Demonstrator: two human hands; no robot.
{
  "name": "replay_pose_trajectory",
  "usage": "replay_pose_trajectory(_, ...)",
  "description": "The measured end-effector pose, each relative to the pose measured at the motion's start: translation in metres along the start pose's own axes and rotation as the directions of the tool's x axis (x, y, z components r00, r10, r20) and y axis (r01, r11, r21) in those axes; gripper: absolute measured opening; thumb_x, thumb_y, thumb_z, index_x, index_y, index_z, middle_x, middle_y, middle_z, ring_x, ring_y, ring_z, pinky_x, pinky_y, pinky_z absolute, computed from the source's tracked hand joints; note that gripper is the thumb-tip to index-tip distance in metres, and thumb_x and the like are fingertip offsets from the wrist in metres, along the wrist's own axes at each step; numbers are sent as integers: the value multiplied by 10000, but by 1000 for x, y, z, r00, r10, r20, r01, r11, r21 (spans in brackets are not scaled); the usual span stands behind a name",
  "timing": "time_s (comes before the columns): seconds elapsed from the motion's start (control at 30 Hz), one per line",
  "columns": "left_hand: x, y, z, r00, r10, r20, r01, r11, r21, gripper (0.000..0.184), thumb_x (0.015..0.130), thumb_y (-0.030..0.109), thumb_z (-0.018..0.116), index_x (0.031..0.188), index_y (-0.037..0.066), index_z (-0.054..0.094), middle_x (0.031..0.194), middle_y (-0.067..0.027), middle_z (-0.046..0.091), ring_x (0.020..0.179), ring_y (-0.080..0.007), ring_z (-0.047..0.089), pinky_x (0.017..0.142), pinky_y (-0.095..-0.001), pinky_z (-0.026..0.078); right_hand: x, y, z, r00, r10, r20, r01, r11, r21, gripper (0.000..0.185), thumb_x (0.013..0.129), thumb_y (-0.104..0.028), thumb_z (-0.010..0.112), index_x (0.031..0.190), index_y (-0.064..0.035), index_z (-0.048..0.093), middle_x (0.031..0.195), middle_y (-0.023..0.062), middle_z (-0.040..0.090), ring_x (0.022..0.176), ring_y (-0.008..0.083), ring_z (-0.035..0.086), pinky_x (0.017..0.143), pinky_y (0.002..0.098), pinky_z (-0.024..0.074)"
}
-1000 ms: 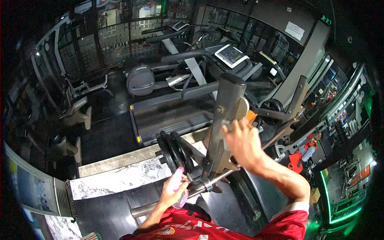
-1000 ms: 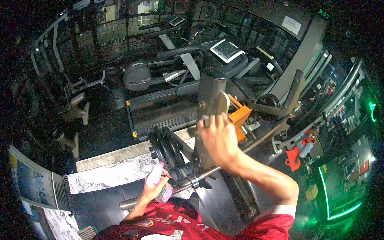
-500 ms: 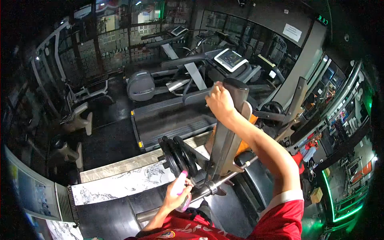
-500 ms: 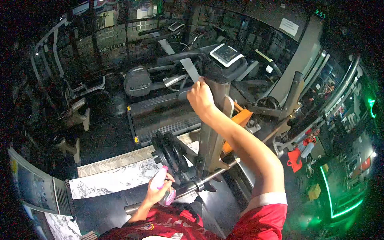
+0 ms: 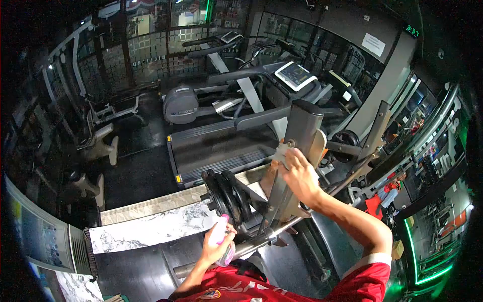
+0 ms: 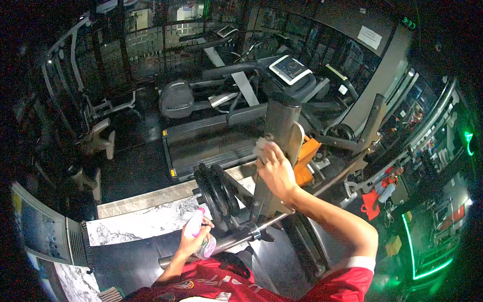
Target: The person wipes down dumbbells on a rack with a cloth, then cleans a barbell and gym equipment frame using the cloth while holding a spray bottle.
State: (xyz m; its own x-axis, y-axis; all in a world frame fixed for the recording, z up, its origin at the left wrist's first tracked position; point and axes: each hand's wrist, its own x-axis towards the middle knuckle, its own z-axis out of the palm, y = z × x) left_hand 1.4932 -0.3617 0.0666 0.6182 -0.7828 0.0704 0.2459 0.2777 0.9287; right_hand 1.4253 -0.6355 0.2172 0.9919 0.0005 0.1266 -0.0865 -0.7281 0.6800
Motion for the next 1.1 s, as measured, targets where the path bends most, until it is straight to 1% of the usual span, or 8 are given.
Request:
replay_pose_trajectory(0.1,4,4,4,1000,-15,9,15,1000,-11,168,874,25,580,1028,6,517,868,-62,608,580,-88,589,532,-232,494,-14,14,-31,995,91,52,-93,995,39,365,765,-176,546,1099,-44,609,1273,210,516,1235,301,452,1118,423,222)
replay_pose_trajectory(0.23,5,5,10,1000,30,1,-30,999,27,154,868,36,595,1009,10,538,853,-48,621,607,-73,590,556,-230,491,-23,47,-48,944,195,-266,-159,976,149,426,688,-122,584,1102,-24,575,1200,212,535,1169,321,498,1064,431,337)
replay_pose_trajectory(0.37,9,-1,15,998,-36,48,31,995,97,152,863,40,603,999,8,546,850,-40,621,619,-70,588,560,-230,485,-6,67,-63,901,250,-355,-242,968,68,461,699,-111,568,1154,-45,544,1203,220,537,1161,326,505,1057,425,349)
replay_pose_trajectory(0.57,9,7,25,995,-18,97,10,997,75,187,855,41,613,1019,-2,535,860,-54,619,615,-85,593,558,-236,487,-38,-8,-16,962,273,3,-271,957,-99,419,747,-144,536,1157,-62,549,1208,262,532,1232,348,448,1126,477,211)
replay_pose_trajectory(0.63,7,6,22,996,-28,85,22,997,72,185,857,41,610,1020,-4,534,862,-53,618,617,-85,594,558,-235,488,-75,-46,12,970,104,221,-89,993,-74,384,795,-159,508,1166,-71,555,1208,236,542,1234,344,447,1133,502,162)
replay_pose_trajectory(0.7,9,4,19,997,-27,67,23,998,60,184,859,41,608,1020,-6,532,864,-53,617,618,-86,596,558,-235,488,-111,-77,50,972,-33,234,-13,981,193,369,830,-187,487,1174,-74,558,1188,206,562,1209,337,467,1133,500,143)
replay_pose_trajectory(0.93,8,-2,9,994,-81,71,66,980,188,178,867,42,596,1028,1,531,875,-43,614,619,-69,588,573,-228,484,-109,-84,38,918,-84,388,-5,975,222,387,829,-210,494,1192,-91,555,1162,153,569,1161,301,480,1126,462,165)
replay_pose_trajectory(1.1,6,12,16,994,-102,44,105,992,-66,192,854,-5,587,1038,-5,530,868,-58,612,626,-79,585,575,-226,481,-143,-86,11,927,3,375,-88,973,212,396,841,-237,486,1214,-116,540,1165,148,560,1163,311,475,1123,476,170)
